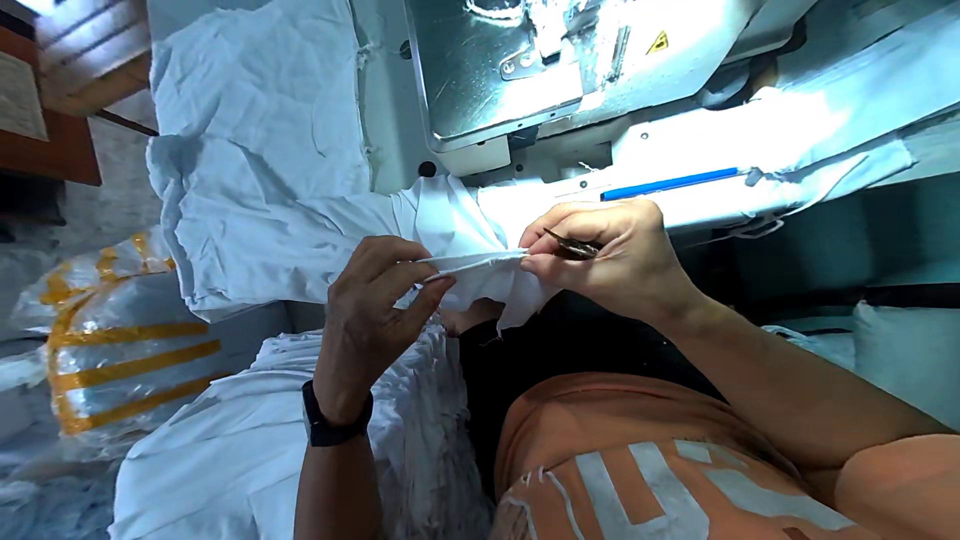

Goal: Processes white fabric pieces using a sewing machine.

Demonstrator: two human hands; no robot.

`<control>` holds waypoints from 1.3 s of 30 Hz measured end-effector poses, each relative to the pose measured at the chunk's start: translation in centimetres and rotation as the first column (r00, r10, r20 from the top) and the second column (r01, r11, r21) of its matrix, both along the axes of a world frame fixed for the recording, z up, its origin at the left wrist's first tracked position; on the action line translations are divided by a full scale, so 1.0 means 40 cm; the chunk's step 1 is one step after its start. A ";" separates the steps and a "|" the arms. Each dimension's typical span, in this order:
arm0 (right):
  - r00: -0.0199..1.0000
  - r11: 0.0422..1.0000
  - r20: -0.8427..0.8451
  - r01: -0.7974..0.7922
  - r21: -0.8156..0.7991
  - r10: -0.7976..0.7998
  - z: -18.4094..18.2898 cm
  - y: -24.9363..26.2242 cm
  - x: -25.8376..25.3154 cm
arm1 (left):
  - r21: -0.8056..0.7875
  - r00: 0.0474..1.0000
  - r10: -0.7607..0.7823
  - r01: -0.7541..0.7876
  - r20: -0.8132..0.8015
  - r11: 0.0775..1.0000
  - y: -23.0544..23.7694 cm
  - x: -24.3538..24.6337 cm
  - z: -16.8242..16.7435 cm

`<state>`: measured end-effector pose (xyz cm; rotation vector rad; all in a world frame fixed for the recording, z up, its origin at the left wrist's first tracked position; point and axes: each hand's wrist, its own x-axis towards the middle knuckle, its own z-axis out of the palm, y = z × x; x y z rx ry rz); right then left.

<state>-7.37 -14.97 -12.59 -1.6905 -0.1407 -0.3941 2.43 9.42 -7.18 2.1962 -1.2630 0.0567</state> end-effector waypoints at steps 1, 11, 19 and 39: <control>1.000 1.000 -0.009 0.004 0.013 -0.004 0.000 0.000 0.000 | -0.044 0.999 0.006 -0.008 -0.035 0.999 -0.001 0.000 -0.008; 0.993 0.992 -0.071 0.099 0.078 -0.094 -0.010 0.010 0.004 | -0.498 0.810 0.008 -0.369 -0.587 0.785 -0.063 -0.024 -0.087; 0.979 0.813 -0.078 0.112 -0.571 -0.190 -0.018 -0.158 -0.061 | -0.460 0.793 -0.083 -0.260 -0.603 0.849 -0.202 -0.031 -0.088; 0.840 0.737 -0.046 0.499 0.455 -0.541 -0.148 -0.065 0.023 | -0.260 0.979 0.124 -0.164 -0.164 0.951 -0.347 -0.054 -0.305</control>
